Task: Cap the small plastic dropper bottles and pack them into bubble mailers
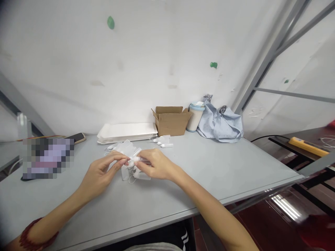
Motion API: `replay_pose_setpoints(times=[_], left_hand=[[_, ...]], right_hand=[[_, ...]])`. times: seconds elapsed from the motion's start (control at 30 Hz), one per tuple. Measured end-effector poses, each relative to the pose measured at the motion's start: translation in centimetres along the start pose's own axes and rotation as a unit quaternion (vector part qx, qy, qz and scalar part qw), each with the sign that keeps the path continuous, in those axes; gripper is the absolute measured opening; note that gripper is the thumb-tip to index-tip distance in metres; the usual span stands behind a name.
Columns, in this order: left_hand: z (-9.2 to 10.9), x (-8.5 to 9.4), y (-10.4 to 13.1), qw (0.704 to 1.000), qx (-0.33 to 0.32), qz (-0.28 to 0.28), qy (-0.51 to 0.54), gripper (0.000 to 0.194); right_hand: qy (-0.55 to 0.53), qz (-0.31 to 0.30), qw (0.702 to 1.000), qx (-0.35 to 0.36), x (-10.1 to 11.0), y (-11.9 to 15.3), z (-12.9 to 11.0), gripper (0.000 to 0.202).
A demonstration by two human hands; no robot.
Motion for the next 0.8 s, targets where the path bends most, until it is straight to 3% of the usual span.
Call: replay_pose_setpoints(times=[0.5, 0.8], left_hand=[[0.0, -0.2, 0.1, 1.000, -0.022, -0.010, 0.000, 0.016], [2.0, -0.8, 0.7, 0.981, -0.165, -0.011, -0.097, 0.018]], right_hand=[[-0.025, -0.001, 1.000, -0.001, 0.0, 0.0, -0.1, 0.021], [0.053, -0.052, 0.997, 0.009, -0.8, 0.2, -0.6, 0.022]])
Point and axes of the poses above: each hand's wrist, its own y-axis away from the middle knuckle, its own x-axis out of the back of the hand, z = x × y, the point moved 8 cm from there along -y, towards the middle knuckle, and after that the axes turned 3 degrees about x, right-handed, at the moved point
